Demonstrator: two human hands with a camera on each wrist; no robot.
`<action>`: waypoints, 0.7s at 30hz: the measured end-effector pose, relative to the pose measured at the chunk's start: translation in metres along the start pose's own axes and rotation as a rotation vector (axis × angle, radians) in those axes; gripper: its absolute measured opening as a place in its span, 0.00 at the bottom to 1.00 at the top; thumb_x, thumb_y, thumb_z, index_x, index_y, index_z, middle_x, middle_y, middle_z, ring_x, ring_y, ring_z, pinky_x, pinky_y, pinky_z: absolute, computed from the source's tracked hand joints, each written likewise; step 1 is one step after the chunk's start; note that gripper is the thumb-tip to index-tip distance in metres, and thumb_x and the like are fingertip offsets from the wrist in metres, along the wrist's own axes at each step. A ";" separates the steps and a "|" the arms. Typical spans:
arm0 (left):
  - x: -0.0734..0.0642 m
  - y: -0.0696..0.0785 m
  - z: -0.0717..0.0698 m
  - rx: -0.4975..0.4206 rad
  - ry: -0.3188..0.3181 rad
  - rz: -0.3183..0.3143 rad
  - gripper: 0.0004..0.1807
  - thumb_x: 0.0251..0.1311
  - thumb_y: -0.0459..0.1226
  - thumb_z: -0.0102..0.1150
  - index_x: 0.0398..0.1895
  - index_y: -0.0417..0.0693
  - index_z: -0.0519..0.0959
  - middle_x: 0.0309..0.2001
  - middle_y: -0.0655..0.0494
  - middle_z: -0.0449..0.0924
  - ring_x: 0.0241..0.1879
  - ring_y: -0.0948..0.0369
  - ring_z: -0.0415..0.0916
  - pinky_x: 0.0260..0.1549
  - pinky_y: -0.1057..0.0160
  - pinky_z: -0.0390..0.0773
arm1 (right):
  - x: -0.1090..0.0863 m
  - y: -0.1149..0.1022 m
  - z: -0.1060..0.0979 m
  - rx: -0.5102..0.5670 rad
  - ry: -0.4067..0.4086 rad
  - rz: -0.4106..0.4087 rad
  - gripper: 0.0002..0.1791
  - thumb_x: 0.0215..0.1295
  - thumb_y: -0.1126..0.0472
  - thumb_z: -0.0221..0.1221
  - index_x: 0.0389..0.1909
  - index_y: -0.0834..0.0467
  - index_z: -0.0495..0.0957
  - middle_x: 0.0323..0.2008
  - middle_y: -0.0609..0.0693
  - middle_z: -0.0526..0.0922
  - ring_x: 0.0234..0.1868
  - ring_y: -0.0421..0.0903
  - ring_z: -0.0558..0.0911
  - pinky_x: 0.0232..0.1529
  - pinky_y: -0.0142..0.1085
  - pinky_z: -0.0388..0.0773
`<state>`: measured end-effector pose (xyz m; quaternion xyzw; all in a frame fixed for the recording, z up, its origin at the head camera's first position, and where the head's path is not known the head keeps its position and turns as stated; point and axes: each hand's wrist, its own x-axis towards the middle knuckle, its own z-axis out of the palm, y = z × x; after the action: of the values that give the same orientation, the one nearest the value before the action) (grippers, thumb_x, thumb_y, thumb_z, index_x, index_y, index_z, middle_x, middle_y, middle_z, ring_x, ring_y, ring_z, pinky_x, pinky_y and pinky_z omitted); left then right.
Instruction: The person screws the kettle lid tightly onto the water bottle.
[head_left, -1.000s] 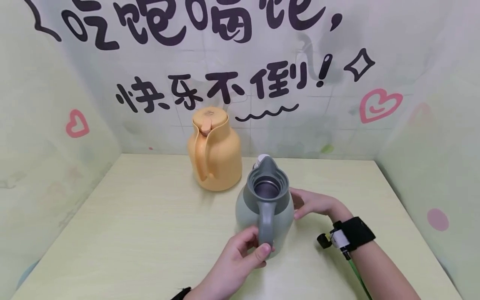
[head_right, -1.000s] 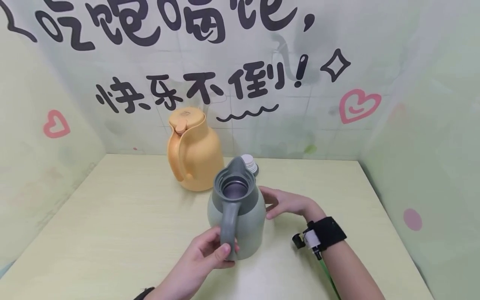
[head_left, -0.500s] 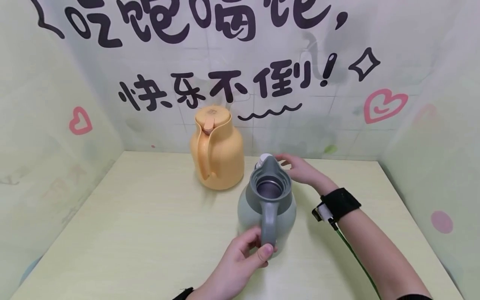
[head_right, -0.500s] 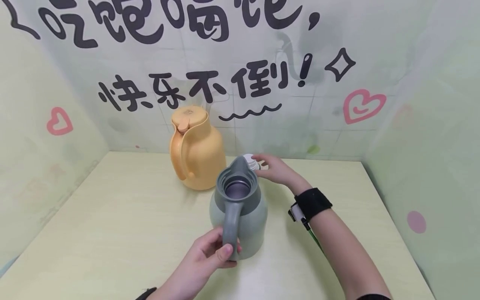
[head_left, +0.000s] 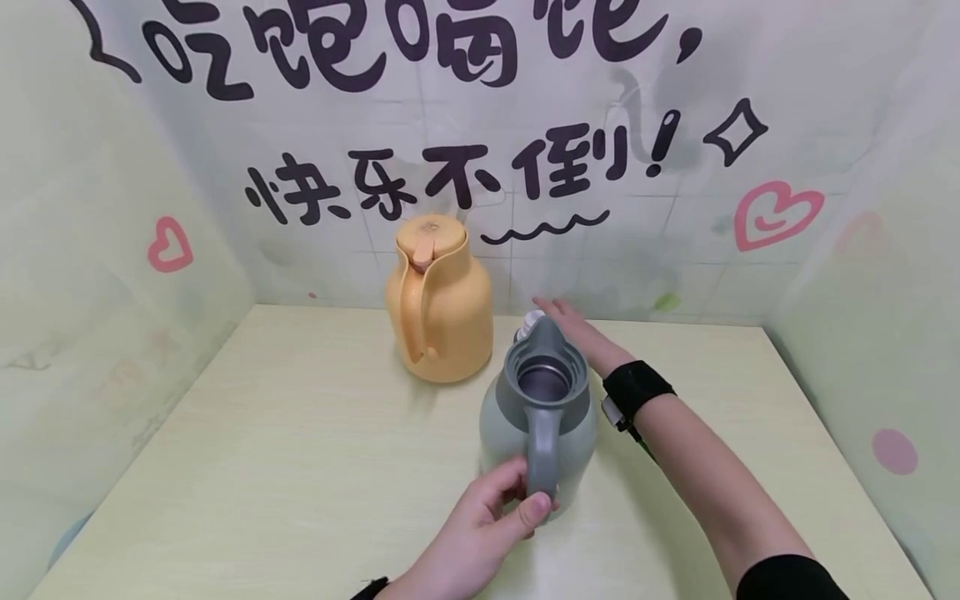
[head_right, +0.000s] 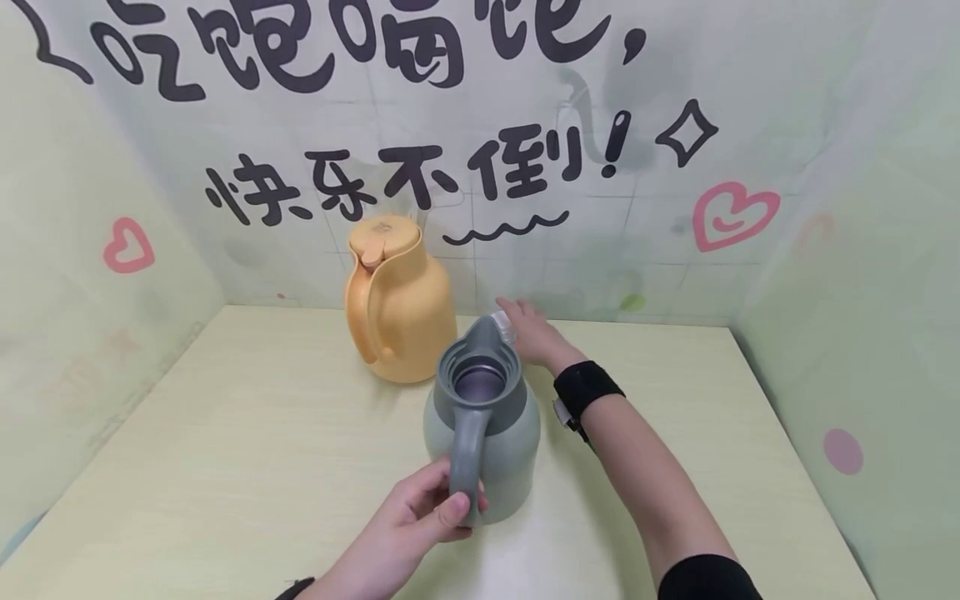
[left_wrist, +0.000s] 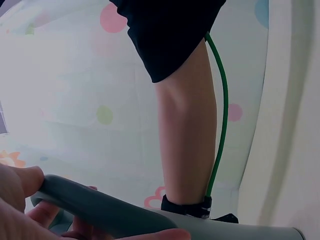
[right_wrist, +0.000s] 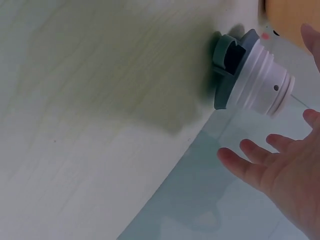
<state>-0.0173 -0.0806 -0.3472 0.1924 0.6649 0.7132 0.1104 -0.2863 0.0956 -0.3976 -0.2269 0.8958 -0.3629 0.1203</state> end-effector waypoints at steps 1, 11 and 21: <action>0.000 0.000 0.000 -0.002 -0.001 0.001 0.12 0.69 0.37 0.51 0.46 0.35 0.74 0.37 0.51 0.74 0.40 0.62 0.71 0.38 0.64 0.72 | -0.001 0.000 0.001 0.032 -0.006 0.020 0.36 0.71 0.35 0.38 0.76 0.46 0.48 0.74 0.58 0.41 0.73 0.58 0.40 0.63 0.63 0.44; 0.001 -0.002 0.004 -0.003 -0.001 0.044 0.10 0.69 0.35 0.51 0.44 0.35 0.74 0.38 0.50 0.75 0.42 0.62 0.72 0.45 0.62 0.72 | -0.027 0.000 0.011 0.362 0.012 0.043 0.37 0.69 0.30 0.36 0.74 0.42 0.51 0.72 0.47 0.51 0.71 0.49 0.51 0.67 0.53 0.44; 0.003 -0.004 0.001 0.060 0.009 0.058 0.08 0.68 0.36 0.53 0.42 0.39 0.76 0.36 0.53 0.76 0.40 0.63 0.72 0.45 0.63 0.71 | -0.006 0.025 0.022 0.474 0.101 -0.059 0.28 0.76 0.42 0.35 0.66 0.55 0.63 0.58 0.54 0.72 0.58 0.50 0.67 0.61 0.47 0.56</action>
<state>-0.0200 -0.0775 -0.3511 0.2117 0.6805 0.6968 0.0809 -0.2805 0.1018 -0.4305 -0.2002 0.7835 -0.5770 0.1143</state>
